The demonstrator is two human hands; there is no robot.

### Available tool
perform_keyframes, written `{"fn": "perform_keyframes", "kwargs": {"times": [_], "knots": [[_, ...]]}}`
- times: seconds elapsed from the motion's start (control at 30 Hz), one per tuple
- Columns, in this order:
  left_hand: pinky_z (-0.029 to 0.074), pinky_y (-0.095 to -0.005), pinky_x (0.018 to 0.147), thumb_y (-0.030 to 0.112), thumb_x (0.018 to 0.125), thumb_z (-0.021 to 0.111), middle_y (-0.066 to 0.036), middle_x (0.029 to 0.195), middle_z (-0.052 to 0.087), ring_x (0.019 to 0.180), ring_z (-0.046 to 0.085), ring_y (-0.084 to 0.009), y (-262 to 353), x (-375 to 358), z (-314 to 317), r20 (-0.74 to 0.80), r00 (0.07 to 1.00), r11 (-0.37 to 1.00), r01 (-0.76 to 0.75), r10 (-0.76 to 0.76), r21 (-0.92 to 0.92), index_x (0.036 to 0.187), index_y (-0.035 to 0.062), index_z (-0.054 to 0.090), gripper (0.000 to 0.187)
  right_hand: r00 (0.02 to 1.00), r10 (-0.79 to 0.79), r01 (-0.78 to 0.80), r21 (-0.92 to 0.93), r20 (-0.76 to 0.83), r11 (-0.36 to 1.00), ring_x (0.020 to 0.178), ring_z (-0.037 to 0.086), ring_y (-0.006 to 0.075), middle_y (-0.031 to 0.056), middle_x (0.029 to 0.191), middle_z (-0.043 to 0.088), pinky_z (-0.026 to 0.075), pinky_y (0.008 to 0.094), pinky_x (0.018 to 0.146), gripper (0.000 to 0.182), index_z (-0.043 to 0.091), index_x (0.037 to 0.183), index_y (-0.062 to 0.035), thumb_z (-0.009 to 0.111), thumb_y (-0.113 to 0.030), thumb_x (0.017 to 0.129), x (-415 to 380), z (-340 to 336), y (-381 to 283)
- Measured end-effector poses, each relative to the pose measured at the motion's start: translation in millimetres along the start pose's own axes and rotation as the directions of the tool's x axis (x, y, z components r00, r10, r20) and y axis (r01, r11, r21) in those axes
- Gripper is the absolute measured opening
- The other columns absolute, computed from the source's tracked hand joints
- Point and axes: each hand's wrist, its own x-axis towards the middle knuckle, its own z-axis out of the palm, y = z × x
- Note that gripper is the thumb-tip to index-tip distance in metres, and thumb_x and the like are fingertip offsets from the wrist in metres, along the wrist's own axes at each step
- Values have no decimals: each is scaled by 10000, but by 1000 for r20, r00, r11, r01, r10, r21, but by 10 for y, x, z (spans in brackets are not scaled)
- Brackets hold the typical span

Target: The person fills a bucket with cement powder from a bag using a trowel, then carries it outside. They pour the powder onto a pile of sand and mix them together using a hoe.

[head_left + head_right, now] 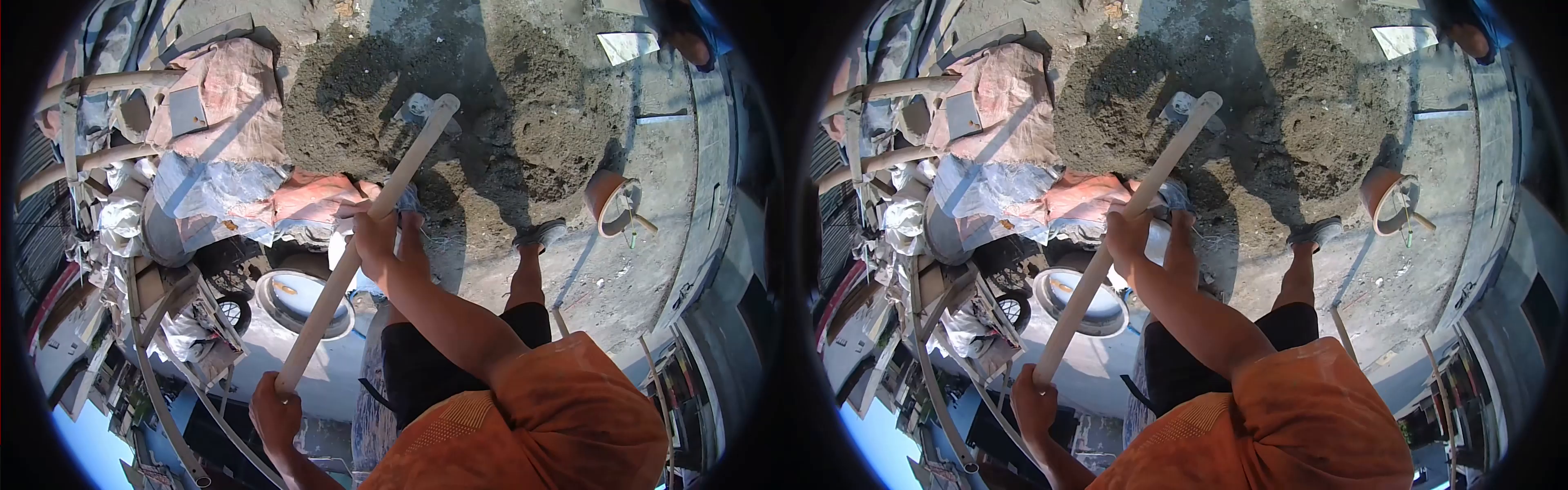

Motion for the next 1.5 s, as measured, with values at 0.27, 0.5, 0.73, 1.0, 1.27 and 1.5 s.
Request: {"fn": "perform_keyframes", "kwargs": {"times": [0.27, 0.5, 0.73, 1.0, 1.27, 1.5], "knots": [[490, -552, 725, 85, 723, 861, -220, 835, 679, 809, 656, -477, -932, 580, 708, -202, 965, 982, -182, 167, -58, 900, 5, 641, 293, 981, -101, 91, 69, 164, 993, 631, 640, 201, 118, 914, 549, 555, 375, 515, 454, 416, 1206, -21, 642, -1, 813, -508, 376, -327], [522, -540, 743, 224, 805, 857, -222, 821, 715, 799, 694, -465, 796, 935, 1211, 34, 961, 923, -253, 274, -289, 942, 16, 655, 321, 903, -256, 344, -226, 346, 911, 728, 687, 227, 160, 1000, 626, 612, 397, 608, 538, 461, 1331, -20, 731, -179, 894, 971, -907, -1350], [539, -537, 815, 223, 780, 842, -229, 938, 744, 946, 718, -452, 1316, 1171, 608, 112, 955, 940, -290, 273, 178, 1031, 20, 693, 356, 959, -138, 5, -471, -248, 882, 1123, 678, 409, 236, 1189, 701, 511, 492, 986, 589, 541, 1385, -81, 696, -355, 886, 1637, -3969, -1734], [443, -581, 1069, 296, 715, 885, -111, 1151, 726, 1125, 672, -376, 3110, 578, 383, -157, 907, 715, -192, 391, 672, 1224, 139, 658, 579, 288, -821, -27, -862, -492, 507, 1237, 600, 358, 137, 1314, 625, 450, 518, 1053, 474, 619, 1313, -170, 629, -273, 850, 2132, -6999, -2910], [390, -583, 1150, 252, 875, 782, -199, 1442, 546, 1375, 492, -410, 5006, 14, 2045, -75, 648, 607, -659, 758, 444, 1482, 61, 513, 691, 798, -545, -310, -951, -259, -2, 1410, 469, 263, 84, 1467, 541, 307, 500, 1205, 437, 588, 1377, -163, 630, -300, 964, 2519, -8386, -2982], [324, -469, 1222, 622, 853, 795, -357, 1616, 345, 1504, 387, -430, 7217, -863, 4969, 543, 597, 783, -260, 590, -564, 1676, 42, -48, 1313, 667, -650, -334, -926, -364, 176, 1511, 353, 357, 161, 1580, 441, 274, 529, 1223, 489, 523, 1486, -208, 536, -240, 998, 2840, -8692, -2235]]}}
